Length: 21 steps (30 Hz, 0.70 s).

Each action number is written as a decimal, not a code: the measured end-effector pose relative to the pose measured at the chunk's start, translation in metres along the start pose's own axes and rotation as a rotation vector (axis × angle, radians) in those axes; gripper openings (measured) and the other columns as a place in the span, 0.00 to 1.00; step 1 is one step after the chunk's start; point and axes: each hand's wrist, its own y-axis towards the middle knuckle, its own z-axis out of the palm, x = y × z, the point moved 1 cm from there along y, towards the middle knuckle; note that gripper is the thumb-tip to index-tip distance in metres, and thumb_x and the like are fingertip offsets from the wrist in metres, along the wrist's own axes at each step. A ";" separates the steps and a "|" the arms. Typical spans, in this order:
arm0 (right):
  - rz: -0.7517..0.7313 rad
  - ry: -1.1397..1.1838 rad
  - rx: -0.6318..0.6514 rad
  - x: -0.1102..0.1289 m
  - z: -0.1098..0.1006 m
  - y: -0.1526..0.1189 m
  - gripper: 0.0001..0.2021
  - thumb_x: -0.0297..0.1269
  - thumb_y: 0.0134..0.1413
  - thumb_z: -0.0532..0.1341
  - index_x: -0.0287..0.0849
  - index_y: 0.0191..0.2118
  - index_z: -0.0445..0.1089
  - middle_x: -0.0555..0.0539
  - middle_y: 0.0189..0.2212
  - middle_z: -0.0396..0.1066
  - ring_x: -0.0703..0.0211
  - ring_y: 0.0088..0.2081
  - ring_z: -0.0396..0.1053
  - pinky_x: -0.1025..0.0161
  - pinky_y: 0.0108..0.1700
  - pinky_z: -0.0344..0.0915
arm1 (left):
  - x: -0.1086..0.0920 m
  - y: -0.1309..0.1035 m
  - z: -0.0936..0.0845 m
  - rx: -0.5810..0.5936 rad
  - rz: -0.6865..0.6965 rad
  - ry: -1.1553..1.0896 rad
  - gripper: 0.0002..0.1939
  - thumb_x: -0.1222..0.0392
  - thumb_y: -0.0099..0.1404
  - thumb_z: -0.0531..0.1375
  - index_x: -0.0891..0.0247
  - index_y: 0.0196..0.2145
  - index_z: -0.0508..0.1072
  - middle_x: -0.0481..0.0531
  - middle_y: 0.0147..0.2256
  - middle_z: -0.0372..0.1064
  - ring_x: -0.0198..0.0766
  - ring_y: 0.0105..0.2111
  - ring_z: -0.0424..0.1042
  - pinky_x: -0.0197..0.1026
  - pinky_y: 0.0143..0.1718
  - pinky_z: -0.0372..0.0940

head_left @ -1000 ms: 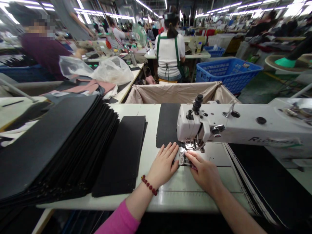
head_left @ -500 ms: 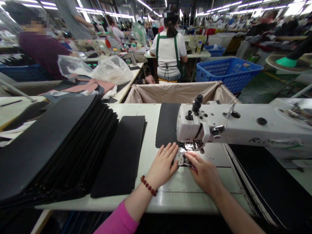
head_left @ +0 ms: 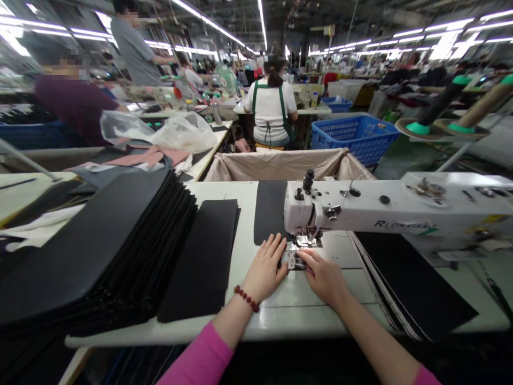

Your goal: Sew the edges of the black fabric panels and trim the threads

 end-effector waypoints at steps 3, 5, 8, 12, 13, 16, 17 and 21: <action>-0.005 0.000 -0.034 0.002 -0.003 -0.002 0.24 0.27 0.56 0.55 0.49 0.58 0.62 0.49 0.57 0.65 0.56 0.47 0.70 0.61 0.47 0.68 | -0.008 -0.003 -0.014 -0.051 -0.052 0.015 0.30 0.53 0.68 0.54 0.62 0.64 0.53 0.59 0.59 0.62 0.50 0.61 0.57 0.61 0.64 0.40; -0.011 -0.002 -0.055 0.003 -0.005 -0.004 0.23 0.28 0.57 0.55 0.48 0.58 0.62 0.48 0.55 0.66 0.56 0.46 0.71 0.61 0.47 0.68 | -0.017 -0.012 -0.025 -0.050 -0.078 0.020 0.28 0.48 0.69 0.52 0.64 0.62 0.58 0.59 0.50 0.70 0.49 0.54 0.66 0.61 0.64 0.41; -0.024 -0.007 -0.071 0.005 -0.009 -0.007 0.22 0.28 0.57 0.55 0.46 0.57 0.63 0.46 0.54 0.67 0.55 0.45 0.71 0.61 0.45 0.68 | -0.037 -0.041 -0.033 0.022 -0.051 0.014 0.39 0.36 0.61 0.56 0.65 0.62 0.59 0.62 0.53 0.66 0.54 0.57 0.63 0.58 0.63 0.49; -0.036 -0.008 -0.071 0.008 -0.015 -0.008 0.22 0.26 0.57 0.54 0.45 0.57 0.63 0.44 0.54 0.67 0.54 0.46 0.71 0.60 0.45 0.68 | -0.062 -0.098 -0.027 0.180 0.088 0.089 0.51 0.44 0.53 0.67 0.63 0.67 0.48 0.64 0.66 0.45 0.61 0.65 0.45 0.61 0.62 0.50; -0.042 -0.003 -0.064 0.010 -0.018 -0.008 0.23 0.26 0.57 0.53 0.45 0.58 0.63 0.44 0.55 0.66 0.54 0.47 0.71 0.60 0.45 0.68 | -0.066 -0.113 -0.028 0.216 0.099 0.118 0.46 0.54 0.57 0.65 0.62 0.67 0.48 0.63 0.67 0.44 0.59 0.65 0.45 0.60 0.62 0.51; -0.085 0.027 -0.021 0.016 -0.025 -0.013 0.25 0.26 0.57 0.54 0.49 0.59 0.61 0.47 0.58 0.64 0.56 0.50 0.69 0.61 0.48 0.67 | -0.072 -0.148 -0.052 0.361 0.142 0.093 0.38 0.74 0.58 0.54 0.58 0.65 0.54 0.55 0.63 0.55 0.48 0.62 0.57 0.49 0.59 0.59; -0.109 0.037 0.005 0.019 -0.026 -0.016 0.26 0.27 0.57 0.55 0.51 0.60 0.61 0.49 0.59 0.63 0.57 0.51 0.69 0.62 0.49 0.67 | -0.073 -0.156 -0.068 0.421 0.184 0.036 0.38 0.74 0.57 0.53 0.57 0.64 0.56 0.53 0.61 0.59 0.46 0.60 0.62 0.47 0.57 0.62; -0.149 0.025 0.145 0.024 -0.030 -0.044 0.27 0.29 0.56 0.57 0.56 0.61 0.60 0.52 0.61 0.61 0.57 0.47 0.72 0.59 0.48 0.68 | -0.069 -0.165 -0.153 0.461 0.318 -0.151 0.36 0.69 0.59 0.51 0.42 0.63 0.56 0.40 0.58 0.64 0.39 0.55 0.67 0.46 0.62 0.56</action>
